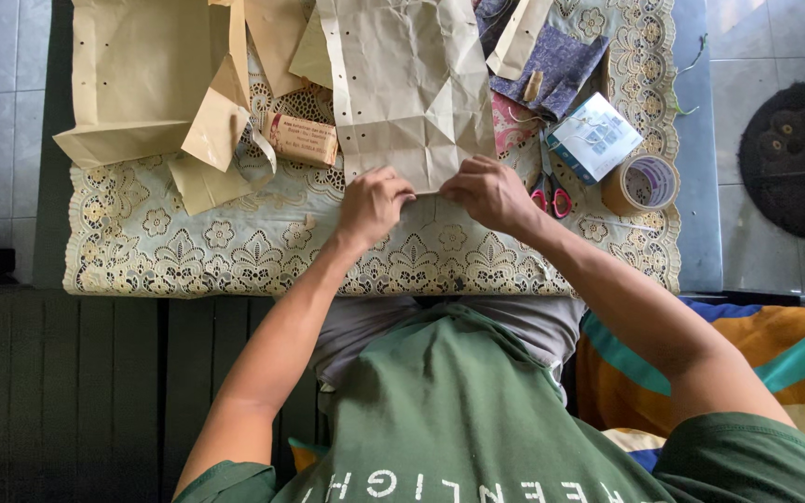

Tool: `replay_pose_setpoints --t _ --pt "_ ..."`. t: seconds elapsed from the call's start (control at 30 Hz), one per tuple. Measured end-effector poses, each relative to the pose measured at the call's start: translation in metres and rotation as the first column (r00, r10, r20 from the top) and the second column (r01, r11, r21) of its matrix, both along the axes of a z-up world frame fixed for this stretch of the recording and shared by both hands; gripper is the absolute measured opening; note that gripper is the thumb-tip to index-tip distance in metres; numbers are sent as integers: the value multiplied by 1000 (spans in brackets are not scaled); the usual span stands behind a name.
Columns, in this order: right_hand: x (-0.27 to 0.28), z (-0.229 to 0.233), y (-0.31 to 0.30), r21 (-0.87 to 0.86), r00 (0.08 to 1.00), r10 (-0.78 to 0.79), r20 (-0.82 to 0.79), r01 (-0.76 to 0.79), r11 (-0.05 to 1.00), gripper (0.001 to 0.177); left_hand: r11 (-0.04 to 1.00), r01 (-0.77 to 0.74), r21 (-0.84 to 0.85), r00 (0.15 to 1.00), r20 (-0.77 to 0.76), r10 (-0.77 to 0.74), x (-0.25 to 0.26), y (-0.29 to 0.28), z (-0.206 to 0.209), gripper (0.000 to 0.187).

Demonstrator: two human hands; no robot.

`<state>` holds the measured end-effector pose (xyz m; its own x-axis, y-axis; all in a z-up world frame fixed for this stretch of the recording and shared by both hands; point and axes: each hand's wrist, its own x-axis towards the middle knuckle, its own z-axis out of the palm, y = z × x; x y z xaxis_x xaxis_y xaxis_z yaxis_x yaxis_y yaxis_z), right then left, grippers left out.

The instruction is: The person sits on the floor and repeatedly folds a sheet of gold foil, then uses scissors to cut it into narrow strips. The person handles the foil and scissors directly, producing multiple cut strips by the end of the clip.

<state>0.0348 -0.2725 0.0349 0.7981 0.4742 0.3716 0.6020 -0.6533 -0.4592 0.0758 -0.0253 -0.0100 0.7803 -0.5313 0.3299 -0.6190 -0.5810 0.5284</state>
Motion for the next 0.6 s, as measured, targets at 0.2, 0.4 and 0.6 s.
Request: replay_pose_setpoints --t 0.2,0.4,0.6 --pt "24 -11 2 -42 910 -187 -371 185 982 13 997 -16 76 942 -334 41 24 0 11 11" --pt "40 -14 -6 -30 867 -192 -459 200 979 7 991 -2 136 895 -442 63 38 -1 13 13" --pt "34 -7 -6 -11 936 -134 -324 138 990 16 975 5 220 852 -512 112 50 -6 14 14"
